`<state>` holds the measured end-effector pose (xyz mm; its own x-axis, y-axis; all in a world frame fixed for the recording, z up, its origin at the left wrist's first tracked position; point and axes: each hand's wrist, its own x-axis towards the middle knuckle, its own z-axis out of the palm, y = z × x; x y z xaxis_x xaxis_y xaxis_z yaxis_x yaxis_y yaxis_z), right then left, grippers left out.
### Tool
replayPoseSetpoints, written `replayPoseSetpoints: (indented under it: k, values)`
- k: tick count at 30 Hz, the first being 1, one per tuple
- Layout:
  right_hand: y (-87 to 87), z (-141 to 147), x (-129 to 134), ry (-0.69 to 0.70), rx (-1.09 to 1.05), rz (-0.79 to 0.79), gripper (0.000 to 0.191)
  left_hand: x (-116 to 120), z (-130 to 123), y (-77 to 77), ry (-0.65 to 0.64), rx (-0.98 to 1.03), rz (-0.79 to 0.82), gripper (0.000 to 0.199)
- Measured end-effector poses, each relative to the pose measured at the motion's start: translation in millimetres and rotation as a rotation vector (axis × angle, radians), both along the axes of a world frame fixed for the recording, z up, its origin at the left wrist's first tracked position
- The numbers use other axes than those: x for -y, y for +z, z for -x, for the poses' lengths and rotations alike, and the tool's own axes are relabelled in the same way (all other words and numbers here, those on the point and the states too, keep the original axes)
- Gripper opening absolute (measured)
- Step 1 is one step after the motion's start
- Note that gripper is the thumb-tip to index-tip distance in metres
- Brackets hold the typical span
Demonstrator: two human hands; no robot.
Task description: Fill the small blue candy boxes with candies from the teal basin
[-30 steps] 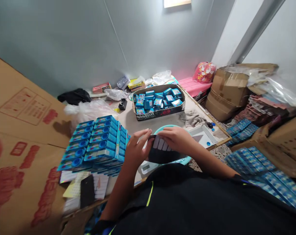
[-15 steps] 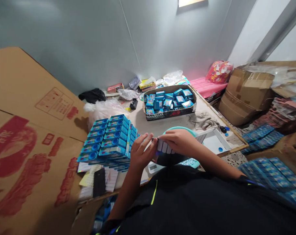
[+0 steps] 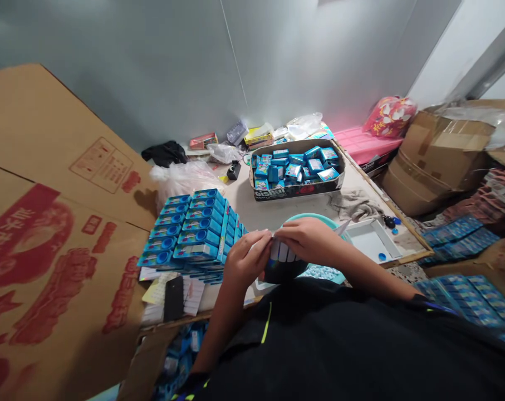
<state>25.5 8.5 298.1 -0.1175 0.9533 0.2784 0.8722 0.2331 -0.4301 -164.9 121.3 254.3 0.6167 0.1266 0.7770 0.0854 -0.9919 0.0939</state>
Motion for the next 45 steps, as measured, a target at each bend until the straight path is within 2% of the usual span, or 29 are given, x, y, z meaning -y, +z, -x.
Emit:
replayPoseSetpoints:
  k: [7,15,20,24,27,30,31,33,36,39,41,45]
  values:
    - [-1.9,-1,-1,-0.002,-0.054,0.0,0.027,-2,4,-15.1,0.007,0.103,-0.12,0.052]
    - [-3.3,-2,-1,-0.012,-0.056,-0.01,0.025,-5,4,-28.2,0.049,0.067,-0.14,0.045]
    - [-4.1,-3,-1,-0.049,-0.072,0.003,0.024,-1,5,-40.0,0.075,0.074,-0.048,0.04]
    - [-8.3,-5,0,-0.127,-0.072,0.018,0.026,9,6,-46.0,0.037,0.003,-0.074,0.025]
    - [-17.1,-12,0,-0.183,-0.08,0.033,0.026,19,8,-49.6,-0.035,-0.06,0.055,0.014]
    - [-33.3,-23,-3,-0.255,-0.121,0.031,0.026,27,10,-49.2,-0.121,0.012,0.333,0.016]
    - [-41.2,-28,-5,-0.283,-0.139,0.034,0.027,30,12,-46.9,-0.111,0.074,0.434,0.016]
    - [-61.8,-38,-10,-0.345,-0.18,0.053,0.03,33,18,-38.4,-0.009,0.232,0.634,0.012]
    - [-103.5,-54,-20,-0.437,-0.263,0.107,0.034,31,30,-17.1,0.203,0.476,0.865,0.013]
    - [-147.4,-70,-31,-0.487,-0.348,0.196,0.037,21,47,6.3,0.367,0.608,0.999,0.027]
    - [-169.5,-79,-39,-0.496,-0.338,0.241,0.037,15,59,18.2,0.423,0.644,1.054,0.038]
    - [-190.0,-88,-50,-0.494,-0.278,0.254,0.032,6,77,28.7,0.407,0.701,1.096,0.06]
